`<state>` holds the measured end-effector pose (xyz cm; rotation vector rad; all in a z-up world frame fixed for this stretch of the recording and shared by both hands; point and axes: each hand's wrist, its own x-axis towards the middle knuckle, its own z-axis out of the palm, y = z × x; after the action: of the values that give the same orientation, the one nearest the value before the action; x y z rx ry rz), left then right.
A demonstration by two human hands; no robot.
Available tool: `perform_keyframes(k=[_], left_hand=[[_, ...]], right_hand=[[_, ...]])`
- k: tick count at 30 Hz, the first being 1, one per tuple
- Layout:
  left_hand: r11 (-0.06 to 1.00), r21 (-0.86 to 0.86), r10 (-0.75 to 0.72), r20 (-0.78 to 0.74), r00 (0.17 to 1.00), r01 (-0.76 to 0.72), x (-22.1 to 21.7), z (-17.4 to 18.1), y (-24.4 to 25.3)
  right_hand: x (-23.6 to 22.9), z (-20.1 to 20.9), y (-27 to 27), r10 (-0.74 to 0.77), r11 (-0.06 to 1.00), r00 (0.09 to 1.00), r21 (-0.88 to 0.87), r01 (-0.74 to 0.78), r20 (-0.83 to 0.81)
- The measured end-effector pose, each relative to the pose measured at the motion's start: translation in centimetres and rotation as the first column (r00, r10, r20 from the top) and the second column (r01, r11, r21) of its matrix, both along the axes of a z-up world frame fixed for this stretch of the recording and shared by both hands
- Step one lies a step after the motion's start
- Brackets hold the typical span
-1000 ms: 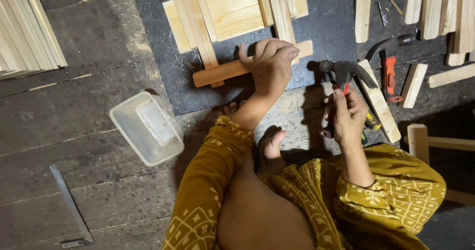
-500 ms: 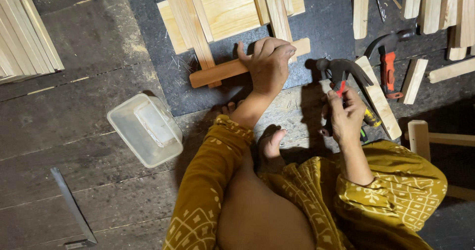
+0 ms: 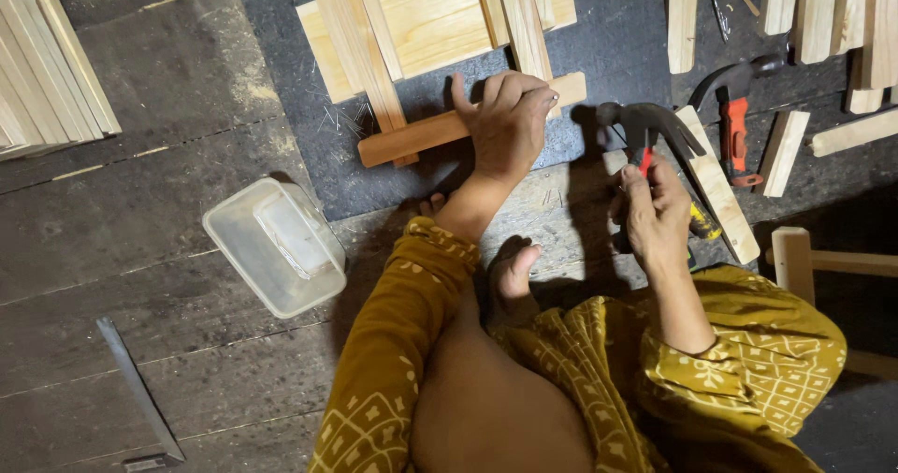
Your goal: The person assembles a wooden frame by hammering nails into wood pieces, using pliers to pull or position nails, and using a metal rod to adjust alignment on a dark workshop floor.
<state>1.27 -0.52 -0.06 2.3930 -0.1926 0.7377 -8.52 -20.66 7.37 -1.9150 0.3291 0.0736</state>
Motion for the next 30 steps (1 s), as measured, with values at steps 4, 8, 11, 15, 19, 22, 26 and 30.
perform_keyframes(k=[4, 8, 11, 15, 19, 22, 26, 30], left_hand=[[0.998, -0.03, -0.049, 0.03, 0.998, 0.05, 0.1, -0.5, 0.0], [0.995, -0.052, -0.083, 0.05, 0.995, 0.086, -0.1, -1.3, 0.0], [0.997, -0.038, -0.071, 0.058, 0.996, 0.073, 0.0, -1.6, 0.0], [0.998, -0.038, -0.053, 0.059, 0.997, 0.056, -0.1, -1.6, -0.1], [0.996, -0.066, -0.058, 0.057, 0.997, 0.062, -0.2, -0.7, 0.1], [0.994, -0.092, -0.052, 0.067, 0.996, 0.058, -0.1, -0.4, 0.0], [0.991, -0.116, -0.053, 0.064, 0.997, 0.06, 0.0, -0.6, -0.2], [0.994, -0.095, -0.051, 0.059, 0.997, 0.057, -0.1, -0.2, 0.1]], right_hand=[[1.1, 1.3, 0.1, 0.118, 0.989, 0.988, -0.1, -0.107, 0.102], [2.3, 5.2, 1.8, 0.23, 0.965, 0.941, -0.183, -0.188, 0.246], [2.6, 7.5, 3.4, 0.314, 0.921, 0.883, -0.34, -0.192, 0.349], [2.0, 0.7, 0.8, 0.362, 0.889, 0.841, -0.421, -0.181, 0.403], [3.0, 0.9, 3.0, 0.471, 0.805, 0.794, -0.555, -0.21, 0.383], [2.3, -0.1, 2.0, 0.467, 0.793, 0.819, -0.568, -0.22, 0.334], [1.5, -1.9, 1.2, 0.435, 0.787, 0.818, -0.6, -0.143, 0.376], [2.7, 1.6, 3.6, 0.453, 0.761, 0.849, -0.614, -0.209, 0.272]])
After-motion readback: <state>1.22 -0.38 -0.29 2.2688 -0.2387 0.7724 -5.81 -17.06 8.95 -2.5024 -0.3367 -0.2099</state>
